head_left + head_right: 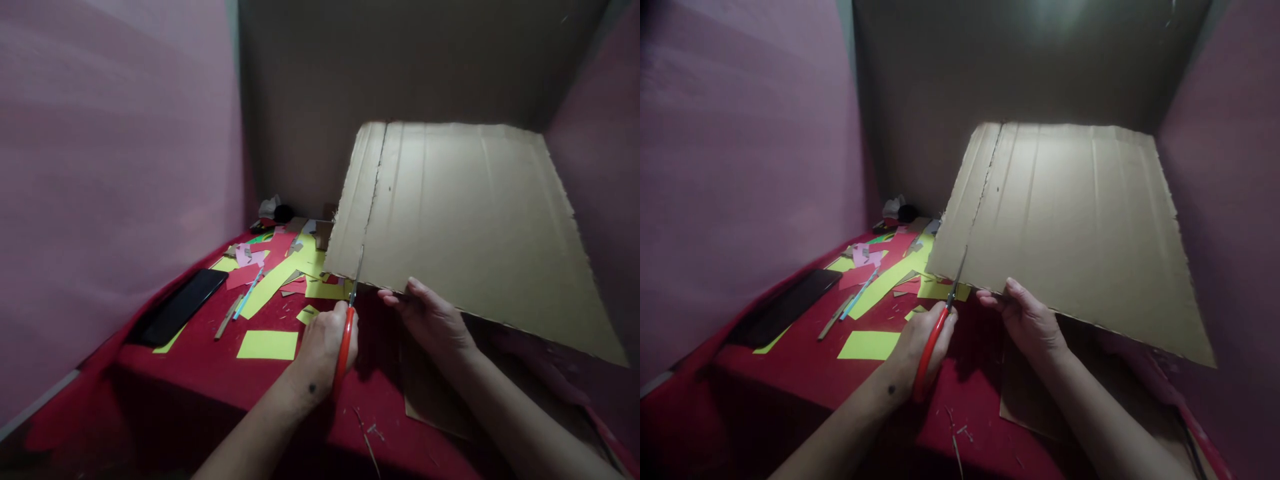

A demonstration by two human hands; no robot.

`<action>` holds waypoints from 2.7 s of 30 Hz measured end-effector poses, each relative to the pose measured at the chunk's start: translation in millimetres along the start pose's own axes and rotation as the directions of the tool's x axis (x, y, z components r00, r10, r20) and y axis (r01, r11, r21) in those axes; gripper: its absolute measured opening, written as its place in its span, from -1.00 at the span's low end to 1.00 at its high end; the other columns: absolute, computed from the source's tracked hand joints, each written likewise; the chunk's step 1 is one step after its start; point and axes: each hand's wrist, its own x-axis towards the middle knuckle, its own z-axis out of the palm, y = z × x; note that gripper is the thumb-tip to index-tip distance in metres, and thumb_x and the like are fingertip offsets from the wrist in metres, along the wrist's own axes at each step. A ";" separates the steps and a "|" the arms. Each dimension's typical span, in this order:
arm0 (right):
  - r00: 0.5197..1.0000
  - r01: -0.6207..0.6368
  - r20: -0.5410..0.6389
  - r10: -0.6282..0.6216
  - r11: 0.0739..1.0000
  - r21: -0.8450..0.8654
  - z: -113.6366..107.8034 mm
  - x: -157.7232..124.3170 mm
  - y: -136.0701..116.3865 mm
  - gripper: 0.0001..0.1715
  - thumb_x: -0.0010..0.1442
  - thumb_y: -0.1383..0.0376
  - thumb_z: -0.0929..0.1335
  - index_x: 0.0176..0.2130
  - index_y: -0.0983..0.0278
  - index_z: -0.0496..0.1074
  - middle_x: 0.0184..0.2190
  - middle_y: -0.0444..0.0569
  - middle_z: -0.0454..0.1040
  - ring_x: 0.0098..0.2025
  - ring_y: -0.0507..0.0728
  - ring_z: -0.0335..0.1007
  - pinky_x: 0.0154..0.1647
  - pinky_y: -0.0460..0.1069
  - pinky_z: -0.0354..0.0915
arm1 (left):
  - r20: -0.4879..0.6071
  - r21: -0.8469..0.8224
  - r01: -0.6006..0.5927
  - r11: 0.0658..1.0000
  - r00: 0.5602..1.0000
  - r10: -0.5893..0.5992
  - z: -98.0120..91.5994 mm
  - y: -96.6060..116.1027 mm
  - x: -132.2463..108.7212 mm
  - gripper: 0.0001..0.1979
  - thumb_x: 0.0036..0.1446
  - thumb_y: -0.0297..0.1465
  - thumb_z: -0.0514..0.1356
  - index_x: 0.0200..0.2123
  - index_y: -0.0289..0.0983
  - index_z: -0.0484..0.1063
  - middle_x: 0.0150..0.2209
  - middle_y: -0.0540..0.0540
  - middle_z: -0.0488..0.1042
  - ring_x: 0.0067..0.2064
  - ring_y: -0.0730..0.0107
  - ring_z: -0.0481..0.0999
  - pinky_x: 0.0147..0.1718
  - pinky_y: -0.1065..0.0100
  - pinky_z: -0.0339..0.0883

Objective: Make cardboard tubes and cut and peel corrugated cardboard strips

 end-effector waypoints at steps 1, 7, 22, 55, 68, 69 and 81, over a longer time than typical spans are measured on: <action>1.000 -0.003 0.000 0.003 1.000 0.001 -0.5 -0.1 0.3 -0.81 -0.06 0.27 0.47 -0.59 0.27 0.43 -0.59 -0.03 0.55 -0.40 0.18 0.54 0.01 0.13 0.34 | 0.022 -0.030 0.005 1.000 1.000 -0.004 1.1 -2.0 0.3 -0.80 0.22 -0.38 -0.09 -0.33 -0.27 0.29 -0.51 -0.13 0.45 -0.45 0.27 0.47 -0.45 0.32 0.21; 1.000 -0.002 0.024 0.003 1.000 -0.014 -0.8 -0.1 -0.5 -0.79 -0.10 0.25 0.48 -0.62 0.27 0.43 -0.54 0.02 0.57 -0.39 0.15 0.54 -0.08 0.06 0.40 | 0.111 -0.273 0.056 0.960 0.993 -0.026 7.6 -12.2 3.5 -0.95 0.11 -0.44 -0.01 -0.39 -0.23 0.20 -0.54 -0.04 0.43 -0.55 0.40 0.43 -0.55 0.40 0.21; 0.998 0.036 0.060 -0.032 0.997 -0.068 -6.5 -0.9 8.5 -0.81 0.00 0.21 0.44 -0.53 0.28 0.50 -0.53 -0.02 0.57 -0.41 0.17 0.54 -0.04 0.12 0.37 | 0.292 -0.598 0.392 0.699 0.919 -0.265 15.1 -0.9 -4.1 -0.79 0.04 -0.55 -0.02 -0.21 -0.30 0.24 -0.47 -0.02 0.40 -0.51 0.42 0.45 -0.57 0.41 0.31; 1.000 -0.028 -0.001 0.028 0.993 -0.119 0.4 -8.4 -2.1 -0.79 -0.06 0.18 0.47 -0.54 0.27 0.47 -0.51 0.02 0.58 -0.42 0.18 0.54 0.12 0.19 0.23 | 0.185 -0.474 0.311 0.824 0.950 -0.252 8.4 5.9 1.1 -0.89 0.11 -0.45 0.03 -0.47 -0.23 0.21 -0.68 0.06 0.31 -0.67 0.48 0.31 -0.66 0.48 0.14; 1.000 0.003 -0.011 -0.004 0.994 -0.107 -3.2 -7.5 0.1 -0.81 -0.05 0.22 0.47 -0.55 0.28 0.47 -0.53 0.00 0.58 -0.39 0.23 0.56 0.10 0.20 0.26 | 0.111 -0.522 0.114 0.845 0.992 -0.066 5.3 1.9 -1.9 -0.73 0.24 -0.23 -0.07 -0.47 -0.21 0.12 -0.65 0.12 0.17 -0.66 0.53 0.21 -0.65 0.47 0.10; 1.000 -0.001 -0.013 0.000 0.994 -0.109 -3.9 -7.5 0.2 -0.80 -0.06 0.22 0.47 -0.55 0.28 0.46 -0.54 -0.01 0.57 -0.39 0.23 0.56 0.11 0.21 0.25 | 0.167 -0.551 0.164 0.818 0.982 -0.084 6.7 1.7 -2.0 -0.76 0.24 -0.24 -0.07 -0.44 -0.21 0.13 -0.64 0.12 0.20 -0.67 0.53 0.24 -0.67 0.47 0.13; 0.999 -0.050 -0.012 0.048 0.979 -0.198 -3.5 -6.4 2.3 -0.77 -0.09 0.15 0.47 -0.56 0.27 0.51 -0.57 -0.03 0.56 -0.40 0.22 0.54 0.13 0.20 0.20 | 0.297 -0.633 0.365 0.683 0.929 -0.221 14.3 7.5 4.0 -0.91 0.07 -0.55 -0.03 -0.35 -0.26 0.12 -0.48 0.02 0.36 -0.60 0.49 0.41 -0.58 0.41 0.30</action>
